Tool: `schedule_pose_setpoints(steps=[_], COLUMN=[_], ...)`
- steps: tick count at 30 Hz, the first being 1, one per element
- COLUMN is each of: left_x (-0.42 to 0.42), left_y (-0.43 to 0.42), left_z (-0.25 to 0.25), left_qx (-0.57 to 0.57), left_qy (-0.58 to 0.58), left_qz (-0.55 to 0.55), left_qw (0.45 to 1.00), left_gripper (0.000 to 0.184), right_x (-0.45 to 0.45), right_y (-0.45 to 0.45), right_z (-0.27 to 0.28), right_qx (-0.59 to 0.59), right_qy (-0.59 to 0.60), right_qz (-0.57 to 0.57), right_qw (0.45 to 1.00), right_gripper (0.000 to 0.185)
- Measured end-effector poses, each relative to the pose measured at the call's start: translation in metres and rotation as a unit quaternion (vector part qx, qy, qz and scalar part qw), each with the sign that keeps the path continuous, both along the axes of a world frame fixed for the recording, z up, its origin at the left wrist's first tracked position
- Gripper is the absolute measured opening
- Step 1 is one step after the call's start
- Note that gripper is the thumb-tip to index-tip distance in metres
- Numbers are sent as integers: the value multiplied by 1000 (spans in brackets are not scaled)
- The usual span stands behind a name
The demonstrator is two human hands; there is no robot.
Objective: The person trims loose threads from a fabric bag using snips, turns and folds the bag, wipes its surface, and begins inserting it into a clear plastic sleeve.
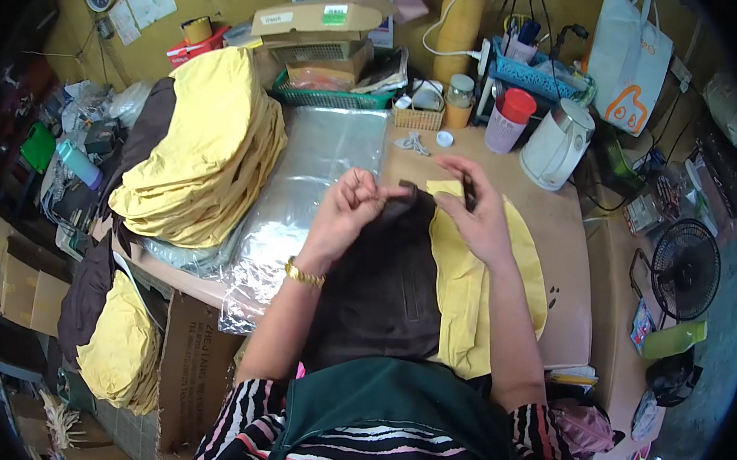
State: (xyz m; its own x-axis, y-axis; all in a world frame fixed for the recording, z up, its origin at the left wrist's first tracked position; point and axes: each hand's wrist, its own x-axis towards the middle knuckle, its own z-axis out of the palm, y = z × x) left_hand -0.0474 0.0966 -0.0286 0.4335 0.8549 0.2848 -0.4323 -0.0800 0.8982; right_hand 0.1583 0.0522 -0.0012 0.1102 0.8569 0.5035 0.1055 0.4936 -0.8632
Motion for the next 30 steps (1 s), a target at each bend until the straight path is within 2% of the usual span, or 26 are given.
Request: schedule_pose_setpoints(steps=[1, 2, 3, 4, 6, 7, 9, 11, 12, 13, 14, 16, 17, 18, 19, 20, 22, 23, 25, 27, 28, 30], left_x=[-1, -3, -5, -7, -13, -18, -24, -25, -25, -25, -25, -24, -27, -36, -53, -73, -80, -78, -67, -45, -37, -24], left_y=[-8, -16, -22, -25, -28, -27, -29, -29, -27, -26, -26, -25, -18, -17, -5, -3, -12, -13, -17, -26, -25, -19], left_z=[4, 7, 11, 15, 20, 17, 18, 20, 23, 25, 24, 22, 17, 29, 25, 25, 42, 41, 40, 50, 46, 34], left_qx=[8, -8, -25, -19, -8, -37, -35, -34, 52, 135, 134, 59, -4, -54, -15, 17, 0, 0, 117, 176, 173, 139], left_qy=[0, 2, 3, 4, 34, 17, 15, 13, 79, 144, 144, 80, -75, -146, -170, -138, 37, 38, 212, 284, 286, 181], left_qz=[3, 7, 12, 19, 30, 23, 25, 23, 50, 76, 76, 187, 183, 221, 246, 237, 265, 265, 178, 149, 150, 131], left_qw=[1000, 1000, 1000, 1000, 999, 999, 999, 999, 994, 977, 977, 977, 980, 963, 954, 961, 964, 964, 954, 931, 931, 965], left_gripper=[16, 20, 27, 27, 42, 50, 45, 40, 34, 29, 29, 14, 8, 9, 13, 20, 32, 32, 43, 40, 40, 35], right_x=[-7, -9, -10, -12, -17, -19, -25, -33, -37, -39, -42, -45, -43, -38, -35, -34, -32, -34, -40, -46, -48, -50], right_y=[9, 13, 17, 22, 22, 18, 9, 6, 5, 2, -2, -6, -5, -5, -6, -7, -11, -13, -16, -20, -21, -22], right_z=[3, 4, 5, 5, -3, -2, -2, -6, -6, -2, 1, 5, 4, 2, 0, 0, -1, 0, 2, 7, 7, 5], right_qx=[-9, -2, -77, -151, -158, -159, -163, -162, -159, -153, -154, -150, -150, -141, -133, -133, -155, -155, -121, -126, -129, -104], right_qy=[15, 16, -40, -97, -60, -53, -38, -34, -30, -70, -70, -85, -86, -65, -45, -45, -16, -16, -52, -66, -80, -81], right_qz=[52, 56, 105, 154, 206, 194, 168, 132, 93, 102, 103, 65, 64, 39, 15, 13, 4, 4, 9, 18, 22, 10], right_qw=[998, 998, 991, 972, 964, 967, 972, 977, 982, 981, 980, 983, 983, 987, 990, 990, 988, 988, 991, 990, 988, 991], right_gripper=[33, 33, 36, 39, 42, 34, 20, 16, 13, 14, 14, 17, 17, 19, 21, 21, 24, 24, 23, 22, 21, 20])
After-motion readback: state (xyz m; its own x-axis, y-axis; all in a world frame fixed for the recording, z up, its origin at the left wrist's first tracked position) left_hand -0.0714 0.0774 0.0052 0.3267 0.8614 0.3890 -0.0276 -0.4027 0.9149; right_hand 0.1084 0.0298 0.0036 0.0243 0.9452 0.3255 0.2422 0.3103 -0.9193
